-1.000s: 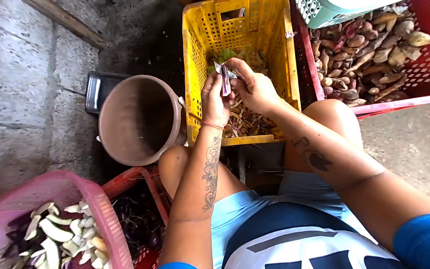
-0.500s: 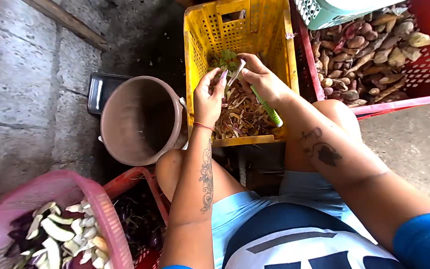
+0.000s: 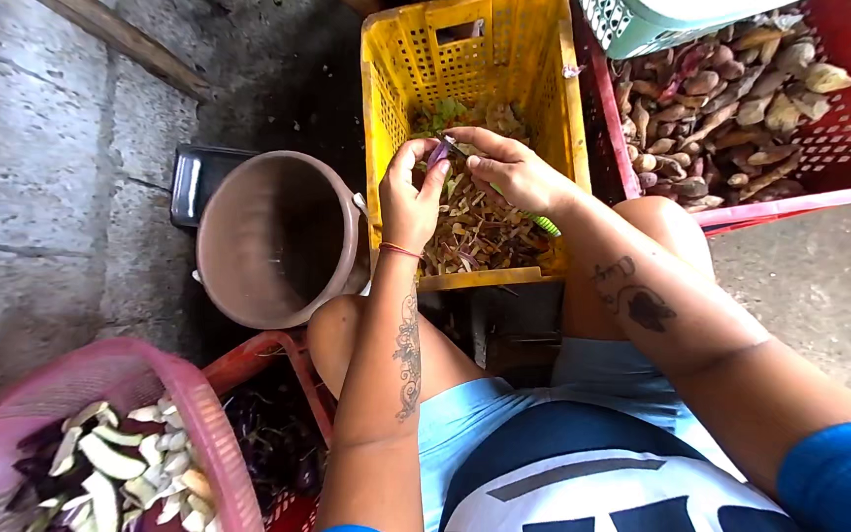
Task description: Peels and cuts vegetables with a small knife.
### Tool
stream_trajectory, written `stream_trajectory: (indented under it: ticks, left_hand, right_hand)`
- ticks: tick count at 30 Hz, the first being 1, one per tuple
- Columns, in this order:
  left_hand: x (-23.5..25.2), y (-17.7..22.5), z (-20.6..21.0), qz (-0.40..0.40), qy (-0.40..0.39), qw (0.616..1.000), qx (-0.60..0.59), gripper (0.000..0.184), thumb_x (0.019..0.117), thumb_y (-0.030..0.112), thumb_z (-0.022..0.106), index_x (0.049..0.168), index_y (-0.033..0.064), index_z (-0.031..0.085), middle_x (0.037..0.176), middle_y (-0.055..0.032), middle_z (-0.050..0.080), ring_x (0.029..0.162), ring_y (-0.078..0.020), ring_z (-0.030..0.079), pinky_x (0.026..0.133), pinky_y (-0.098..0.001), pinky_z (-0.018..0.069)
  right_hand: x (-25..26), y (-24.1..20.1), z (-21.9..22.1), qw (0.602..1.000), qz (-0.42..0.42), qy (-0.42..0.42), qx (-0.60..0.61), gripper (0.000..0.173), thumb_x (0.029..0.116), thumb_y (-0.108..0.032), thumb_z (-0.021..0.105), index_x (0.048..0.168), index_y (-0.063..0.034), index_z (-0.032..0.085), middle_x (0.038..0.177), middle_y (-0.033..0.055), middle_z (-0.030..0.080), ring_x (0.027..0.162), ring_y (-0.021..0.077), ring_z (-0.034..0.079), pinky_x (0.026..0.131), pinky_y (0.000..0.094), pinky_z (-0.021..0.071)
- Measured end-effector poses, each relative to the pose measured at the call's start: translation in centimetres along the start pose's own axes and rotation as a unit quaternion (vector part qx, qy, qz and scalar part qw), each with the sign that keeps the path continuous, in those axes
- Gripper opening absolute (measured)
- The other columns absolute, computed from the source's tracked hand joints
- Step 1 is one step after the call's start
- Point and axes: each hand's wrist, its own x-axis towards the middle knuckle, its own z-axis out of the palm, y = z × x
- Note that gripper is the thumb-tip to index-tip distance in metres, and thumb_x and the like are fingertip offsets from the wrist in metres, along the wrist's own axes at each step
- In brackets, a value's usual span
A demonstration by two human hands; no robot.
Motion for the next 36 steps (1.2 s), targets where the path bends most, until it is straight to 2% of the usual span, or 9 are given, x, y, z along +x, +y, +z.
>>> stream_trajectory:
  ticks: [9, 11, 13, 15, 18, 21, 24, 28, 36]
  left_hand:
    - [-0.2, -0.1, 0.0, 0.026, -0.033, 0.993, -0.114, 0.023, 0.0995, 0.006, 0.061, 0.12, -0.0041, 0.064, 0.109, -0.0059, 0.068, 0.084, -0.0024, 0.062, 0.074, -0.0186, 0.0529]
    - [-0.1, -0.1, -0.1, 0.001, -0.027, 0.988, -0.155, 0.025, 0.1006, 0.006, 0.058, 0.123, -0.0027, 0.061, 0.108, -0.0029, 0.067, 0.082, -0.0032, 0.062, 0.07, -0.0198, 0.054]
    - [0.0, 0.0, -0.8, -0.068, -0.016, 0.981, -0.182, 0.033, 0.1035, 0.008, 0.054, 0.136, -0.0011, 0.052, 0.111, -0.0044, 0.068, 0.083, -0.008, 0.066, 0.068, -0.0241, 0.0568]
    - [0.3, 0.1, -1.7, -0.171, 0.038, 0.96, -0.219, 0.043, 0.1076, 0.011, 0.046, 0.15, 0.0036, 0.038, 0.115, -0.0078, 0.066, 0.083, -0.0125, 0.068, 0.067, -0.028, 0.0584]
    - [0.8, -1.8, -3.3, -0.287, 0.201, 0.893, -0.283, 0.036, 0.1096, 0.014, 0.042, 0.144, 0.0099, 0.037, 0.108, -0.0066, 0.063, 0.081, -0.0136, 0.066, 0.069, -0.0296, 0.0579]
    - [0.1, -5.0, -5.4, -0.348, 0.381, 0.792, -0.327, 0.017, 0.1067, 0.013, 0.041, 0.123, 0.0091, 0.044, 0.104, -0.0072, 0.056, 0.091, -0.0149, 0.064, 0.081, -0.0307, 0.0576]
    - [-0.8, -6.0, -7.3, -0.356, 0.46, 0.755, -0.303, 0.04, 0.1092, 0.019, 0.033, 0.147, 0.0049, 0.033, 0.139, -0.0155, 0.044, 0.124, -0.0248, 0.051, 0.101, -0.0432, 0.0489]
    - [-0.6, -5.7, -8.0, -0.332, 0.458, 0.767, -0.303, 0.047, 0.1114, 0.023, 0.03, 0.156, 0.0075, 0.028, 0.159, -0.0164, 0.033, 0.144, -0.0296, 0.039, 0.111, -0.0528, 0.0432]
    - [0.9, -3.5, -4.4, -0.37, 0.37, 0.789, -0.322, 0.05, 0.1112, 0.026, 0.031, 0.158, 0.0106, 0.019, 0.159, -0.0166, 0.028, 0.137, -0.028, 0.047, 0.104, -0.0366, 0.0491]
  right_hand:
    - [0.1, -0.1, 0.2, 0.976, 0.012, 0.028, 0.217, 0.022, 0.1104, -0.016, 0.031, 0.122, -0.0115, 0.049, 0.067, -0.0037, 0.046, 0.047, 0.0054, 0.045, 0.042, 0.0185, 0.0415]
    - [0.2, -0.1, 0.3, 0.973, 0.064, 0.091, 0.202, 0.028, 0.112, -0.019, 0.032, 0.136, -0.0157, 0.046, 0.072, -0.0014, 0.048, 0.049, 0.0076, 0.047, 0.044, 0.0212, 0.0445]
    - [0.5, 0.4, 0.5, 0.982, 0.131, 0.116, 0.074, 0.048, 0.1127, -0.024, 0.036, 0.16, -0.0236, 0.025, 0.087, 0.0076, 0.056, 0.058, 0.0139, 0.053, 0.052, 0.0288, 0.0489]
    - [0.6, 0.8, 0.9, 0.981, 0.17, 0.084, -0.049, 0.063, 0.1119, -0.026, 0.042, 0.166, -0.0256, 0.01, 0.119, 0.0204, 0.065, 0.083, 0.0273, 0.065, 0.074, 0.0462, 0.0556]
    - [0.5, 1.5, 1.8, 0.973, 0.175, 0.035, -0.148, 0.053, 0.1111, -0.023, 0.044, 0.163, -0.0216, 0.032, 0.147, 0.0165, 0.058, 0.128, 0.0351, 0.06, 0.107, 0.0595, 0.0461]
    - [0.9, 2.6, 2.5, 0.956, 0.213, -0.001, -0.203, 0.045, 0.1108, -0.024, 0.043, 0.155, -0.0143, 0.048, 0.142, 0.0182, 0.06, 0.132, 0.0372, 0.057, 0.108, 0.0616, 0.0439]
    - [1.0, 2.9, 3.2, 0.939, 0.277, -0.031, -0.2, 0.041, 0.1095, -0.027, 0.043, 0.139, -0.003, 0.058, 0.132, 0.0249, 0.063, 0.124, 0.0413, 0.06, 0.1, 0.0653, 0.0469]
    - [0.9, 1.1, 2.8, 0.962, 0.206, -0.036, -0.174, 0.044, 0.111, -0.028, 0.042, 0.147, -0.0049, 0.051, 0.132, 0.0235, 0.064, 0.124, 0.039, 0.062, 0.101, 0.0612, 0.0479]
    - [-6.1, -8.0, -9.0, 0.972, 0.062, 0.068, -0.217, 0.04, 0.1121, -0.024, 0.041, 0.145, -0.0071, 0.056, 0.131, 0.0166, 0.066, 0.12, 0.0275, 0.063, 0.104, 0.0488, 0.0469]
